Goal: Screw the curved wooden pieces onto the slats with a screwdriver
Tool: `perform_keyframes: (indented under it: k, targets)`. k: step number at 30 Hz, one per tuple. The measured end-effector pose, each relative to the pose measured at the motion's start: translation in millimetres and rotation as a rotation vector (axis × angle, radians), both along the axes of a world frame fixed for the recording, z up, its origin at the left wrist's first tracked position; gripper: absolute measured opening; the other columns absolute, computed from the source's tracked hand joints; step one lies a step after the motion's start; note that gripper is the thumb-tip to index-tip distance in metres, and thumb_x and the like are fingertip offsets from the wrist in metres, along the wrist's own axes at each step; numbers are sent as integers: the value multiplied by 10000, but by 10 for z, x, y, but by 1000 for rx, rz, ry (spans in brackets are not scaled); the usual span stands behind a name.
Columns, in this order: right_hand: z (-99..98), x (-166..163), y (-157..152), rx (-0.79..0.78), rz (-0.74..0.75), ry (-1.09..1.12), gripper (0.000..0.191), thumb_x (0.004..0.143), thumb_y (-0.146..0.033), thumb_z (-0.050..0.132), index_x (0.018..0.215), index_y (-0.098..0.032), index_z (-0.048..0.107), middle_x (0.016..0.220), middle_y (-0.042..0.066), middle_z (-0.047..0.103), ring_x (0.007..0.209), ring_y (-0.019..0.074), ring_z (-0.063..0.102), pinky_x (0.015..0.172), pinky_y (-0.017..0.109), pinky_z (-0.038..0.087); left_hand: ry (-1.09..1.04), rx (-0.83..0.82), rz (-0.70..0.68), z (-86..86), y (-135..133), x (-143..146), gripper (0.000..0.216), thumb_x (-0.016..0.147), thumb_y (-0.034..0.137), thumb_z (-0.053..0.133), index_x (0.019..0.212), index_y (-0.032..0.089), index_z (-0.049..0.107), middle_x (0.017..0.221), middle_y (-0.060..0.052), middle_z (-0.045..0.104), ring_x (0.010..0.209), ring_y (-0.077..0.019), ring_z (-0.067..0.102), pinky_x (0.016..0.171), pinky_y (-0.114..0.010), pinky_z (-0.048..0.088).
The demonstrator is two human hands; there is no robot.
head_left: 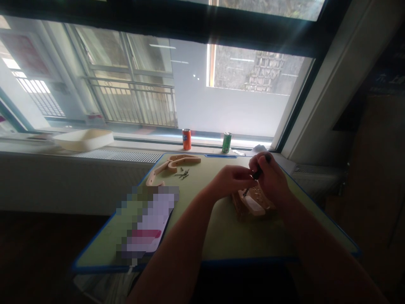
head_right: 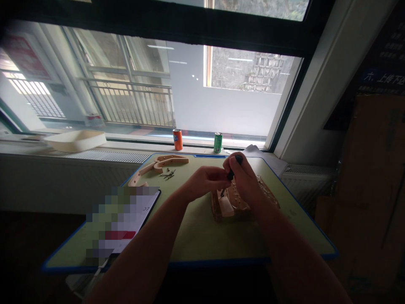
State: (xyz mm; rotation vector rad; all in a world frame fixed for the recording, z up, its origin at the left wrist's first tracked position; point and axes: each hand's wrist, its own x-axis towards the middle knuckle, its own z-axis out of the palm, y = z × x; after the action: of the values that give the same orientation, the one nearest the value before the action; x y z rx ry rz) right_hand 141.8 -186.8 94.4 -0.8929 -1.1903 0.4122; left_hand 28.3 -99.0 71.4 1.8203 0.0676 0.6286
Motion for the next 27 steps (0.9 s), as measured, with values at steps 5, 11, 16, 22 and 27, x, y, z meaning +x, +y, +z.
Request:
perform_keyframes:
  k: [5, 11, 16, 22, 27]
  targets:
    - [0, 28, 21, 48, -25, -25, 191, 852, -383, 475, 733, -234, 457, 614, -24, 405, 596, 129, 382, 591, 280, 344, 253, 237, -55, 7, 113, -120, 276, 667, 366, 670, 838, 149, 679, 725, -17, 625, 647, -124, 541, 597, -258, 413]
    - [-32, 54, 51, 45, -58, -36, 218, 835, -440, 482, 747, -243, 453, 614, -28, 406, 582, 130, 385, 570, 278, 344, 290, 309, -37, -30, 128, -87, 288, 688, 402, 645, 820, 152, 699, 706, -13, 641, 636, -127, 536, 587, -255, 406]
    - [-39, 52, 55, 60, -50, -31, 196, 853, -406, 467, 751, -239, 454, 619, -28, 413, 593, 124, 394, 592, 274, 357, 262, 298, -33, -58, 145, -76, 274, 689, 386, 650, 823, 154, 706, 730, -24, 662, 660, -138, 558, 617, -265, 426]
    - [-37, 32, 67, 13, 54, 73, 190, 839, -423, 481, 776, -249, 435, 625, -36, 397, 595, 120, 441, 598, 273, 400, 300, 187, -46, -97, 154, -60, 282, 663, 401, 663, 762, 137, 673, 675, -19, 631, 608, -132, 572, 580, -255, 451]
    - [-26, 0, 67, -19, 190, 186, 167, 831, -388, 508, 795, -263, 403, 634, -54, 342, 532, 98, 392, 513, 247, 368, 312, 185, -81, -89, 148, -61, 282, 636, 400, 680, 666, 132, 600, 600, 14, 557, 557, -111, 541, 529, -233, 438]
